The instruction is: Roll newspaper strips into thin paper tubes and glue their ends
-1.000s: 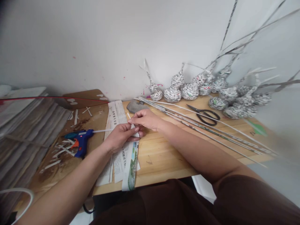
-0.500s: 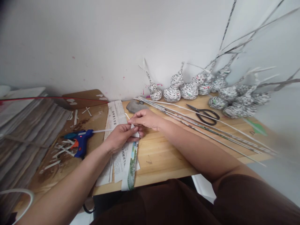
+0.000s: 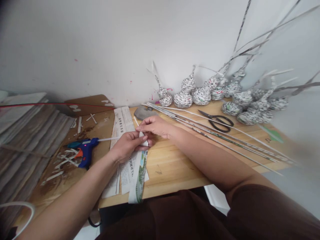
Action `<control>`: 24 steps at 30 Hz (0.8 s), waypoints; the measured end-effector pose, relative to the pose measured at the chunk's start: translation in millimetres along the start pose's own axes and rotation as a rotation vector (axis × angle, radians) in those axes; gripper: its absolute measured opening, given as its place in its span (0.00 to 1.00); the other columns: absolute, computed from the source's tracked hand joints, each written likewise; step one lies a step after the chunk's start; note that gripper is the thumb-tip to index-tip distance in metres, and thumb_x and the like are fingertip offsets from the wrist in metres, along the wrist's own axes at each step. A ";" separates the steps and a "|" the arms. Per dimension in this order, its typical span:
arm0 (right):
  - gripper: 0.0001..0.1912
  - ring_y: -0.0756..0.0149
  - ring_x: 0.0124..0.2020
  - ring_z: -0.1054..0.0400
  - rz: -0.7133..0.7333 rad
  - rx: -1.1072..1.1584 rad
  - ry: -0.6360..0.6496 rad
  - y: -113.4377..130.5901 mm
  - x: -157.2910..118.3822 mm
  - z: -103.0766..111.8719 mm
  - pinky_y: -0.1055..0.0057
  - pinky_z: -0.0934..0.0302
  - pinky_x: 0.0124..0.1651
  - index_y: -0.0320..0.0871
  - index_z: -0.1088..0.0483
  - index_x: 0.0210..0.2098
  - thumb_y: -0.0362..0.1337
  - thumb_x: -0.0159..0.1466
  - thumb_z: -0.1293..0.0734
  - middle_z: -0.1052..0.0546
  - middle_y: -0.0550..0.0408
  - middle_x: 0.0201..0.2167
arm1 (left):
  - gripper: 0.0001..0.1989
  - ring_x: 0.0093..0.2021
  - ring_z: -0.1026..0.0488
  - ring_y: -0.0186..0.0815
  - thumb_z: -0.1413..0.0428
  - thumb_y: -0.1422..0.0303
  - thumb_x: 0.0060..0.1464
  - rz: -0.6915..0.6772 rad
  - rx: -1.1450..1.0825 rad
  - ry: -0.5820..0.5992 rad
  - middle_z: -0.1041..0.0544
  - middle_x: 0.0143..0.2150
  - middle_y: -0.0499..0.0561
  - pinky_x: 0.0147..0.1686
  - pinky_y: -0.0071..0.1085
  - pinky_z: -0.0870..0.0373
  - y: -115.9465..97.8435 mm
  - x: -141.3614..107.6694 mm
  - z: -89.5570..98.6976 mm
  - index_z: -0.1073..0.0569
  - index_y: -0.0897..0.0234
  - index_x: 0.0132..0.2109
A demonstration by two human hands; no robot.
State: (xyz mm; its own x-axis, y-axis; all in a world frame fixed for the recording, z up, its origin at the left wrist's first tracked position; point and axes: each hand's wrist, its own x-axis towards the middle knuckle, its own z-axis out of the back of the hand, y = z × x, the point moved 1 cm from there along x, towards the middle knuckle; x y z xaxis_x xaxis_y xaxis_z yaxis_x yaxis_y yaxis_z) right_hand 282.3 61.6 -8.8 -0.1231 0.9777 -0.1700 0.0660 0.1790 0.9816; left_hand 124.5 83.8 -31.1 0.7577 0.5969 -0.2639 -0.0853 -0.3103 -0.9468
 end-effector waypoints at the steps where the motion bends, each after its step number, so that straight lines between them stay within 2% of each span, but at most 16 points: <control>1: 0.15 0.78 0.18 0.40 0.011 0.006 -0.024 0.3 0.1 -0.3 0.79 0.47 0.20 0.38 0.29 0.25 0.42 0.49 0.25 0.30 0.62 0.17 | 0.19 0.38 0.24 0.37 0.36 0.59 0.46 0.006 -0.010 -0.013 0.21 0.36 0.56 0.40 0.35 0.26 0.1 0.2 -0.2 0.23 0.68 0.42; 4: 0.14 0.78 0.19 0.40 0.025 0.025 -0.045 0.2 1.0 -2.7 0.79 0.47 0.22 0.37 0.29 0.24 0.41 0.48 0.24 0.30 0.61 0.18 | 0.17 0.36 0.24 0.36 0.35 0.61 0.44 0.032 -0.028 -0.043 0.22 0.32 0.55 0.40 0.35 0.25 -0.2 0.4 -0.4 0.23 0.69 0.39; 9: 0.15 0.79 0.15 0.44 0.001 0.025 -0.051 -2.3 2.8 -2.4 0.79 0.51 0.17 0.38 0.31 0.24 0.42 0.48 0.24 0.33 0.63 0.15 | 0.15 0.36 0.24 0.36 0.36 0.61 0.46 0.039 -0.011 -0.046 0.22 0.34 0.56 0.38 0.34 0.25 -0.8 -0.4 0.4 0.23 0.70 0.37; 14: 0.16 0.75 0.16 0.37 -0.060 -0.007 0.112 -1.7 2.1 1.0 0.78 0.46 0.18 0.37 0.27 0.31 0.44 0.51 0.26 0.28 0.59 0.18 | 0.16 0.36 0.25 0.35 0.38 0.61 0.49 0.023 0.002 -0.025 0.22 0.35 0.56 0.37 0.33 0.25 -0.1 -0.5 0.8 0.22 0.69 0.41; 20: 0.16 0.80 0.15 0.45 0.002 0.025 -0.044 -1.7 4.9 1.1 0.79 0.54 0.17 0.37 0.30 0.24 0.44 0.49 0.25 0.34 0.64 0.15 | 0.17 0.36 0.25 0.35 0.36 0.61 0.46 0.032 -0.020 -0.055 0.21 0.34 0.55 0.38 0.33 0.25 -1.5 -0.2 -1.1 0.22 0.70 0.39; 24: 0.19 0.80 0.15 0.47 0.006 0.056 -0.098 -0.9 5.0 -0.9 0.78 0.57 0.17 0.38 0.33 0.22 0.43 0.44 0.23 0.35 0.64 0.15 | 0.16 0.35 0.24 0.35 0.35 0.63 0.45 0.044 -0.022 -0.067 0.21 0.33 0.56 0.38 0.33 0.25 -1.5 -0.7 -2.0 0.22 0.72 0.37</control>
State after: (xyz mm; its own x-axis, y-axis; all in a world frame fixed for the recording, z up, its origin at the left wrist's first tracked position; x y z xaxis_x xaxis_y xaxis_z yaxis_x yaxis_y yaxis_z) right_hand 280.6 66.3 -10.5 -0.0251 0.9843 -0.1747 0.1221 0.1764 0.9767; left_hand 125.4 82.4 -29.1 0.7082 0.6307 -0.3173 -0.1024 -0.3530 -0.9300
